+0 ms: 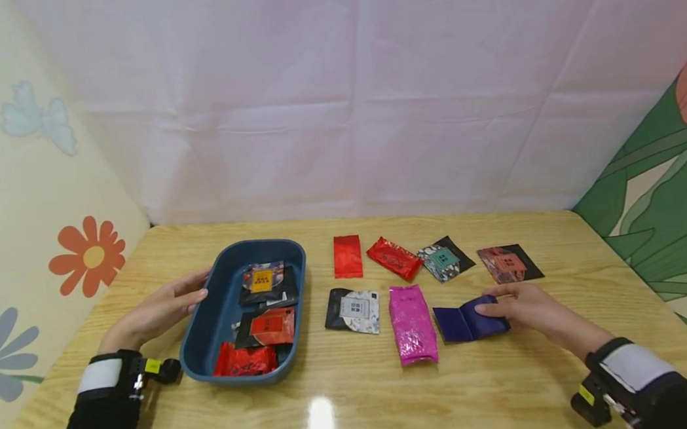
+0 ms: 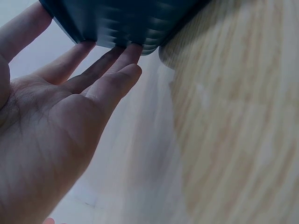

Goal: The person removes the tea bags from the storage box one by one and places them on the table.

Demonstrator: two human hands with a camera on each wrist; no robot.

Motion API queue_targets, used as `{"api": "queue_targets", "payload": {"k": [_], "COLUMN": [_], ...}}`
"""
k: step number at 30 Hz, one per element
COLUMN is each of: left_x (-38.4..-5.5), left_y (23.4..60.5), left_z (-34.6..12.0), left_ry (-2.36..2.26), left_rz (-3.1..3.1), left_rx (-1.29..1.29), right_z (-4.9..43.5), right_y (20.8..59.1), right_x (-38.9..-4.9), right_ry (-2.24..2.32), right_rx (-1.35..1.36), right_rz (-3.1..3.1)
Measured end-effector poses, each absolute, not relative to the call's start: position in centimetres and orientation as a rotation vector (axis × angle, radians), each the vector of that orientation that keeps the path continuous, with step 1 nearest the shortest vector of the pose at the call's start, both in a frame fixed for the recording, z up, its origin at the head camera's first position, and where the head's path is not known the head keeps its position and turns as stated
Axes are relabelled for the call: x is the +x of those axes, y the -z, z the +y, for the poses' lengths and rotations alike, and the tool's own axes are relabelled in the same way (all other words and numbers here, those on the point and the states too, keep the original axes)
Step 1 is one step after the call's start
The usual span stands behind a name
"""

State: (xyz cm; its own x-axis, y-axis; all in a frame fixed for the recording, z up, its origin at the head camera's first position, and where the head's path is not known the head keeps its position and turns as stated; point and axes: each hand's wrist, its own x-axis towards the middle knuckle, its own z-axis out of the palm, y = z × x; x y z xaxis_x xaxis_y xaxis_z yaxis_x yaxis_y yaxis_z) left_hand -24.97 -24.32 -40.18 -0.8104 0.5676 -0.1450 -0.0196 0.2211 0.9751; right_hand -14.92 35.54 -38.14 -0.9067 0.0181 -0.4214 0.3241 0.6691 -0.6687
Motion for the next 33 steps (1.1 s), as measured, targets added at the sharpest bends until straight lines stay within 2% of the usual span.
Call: {"api": "queue_targets", "payload": {"k": [23, 33], "left_x": [-25.0, -24.9], "left_y": [40.2, 40.2], "left_z": [-24.2, -24.2], "left_ry": [-1.625, -1.626], "left_rz": [2.032, 2.034], "left_rx": [0.499, 0.499], "right_z": [35.2, 35.0], "right_y": [38.4, 37.4], "right_x": [-15.0, -14.8], "right_ry": [0.613, 0.591], "right_rx": [0.184, 0.134], "right_rz": [2.891, 2.896]}}
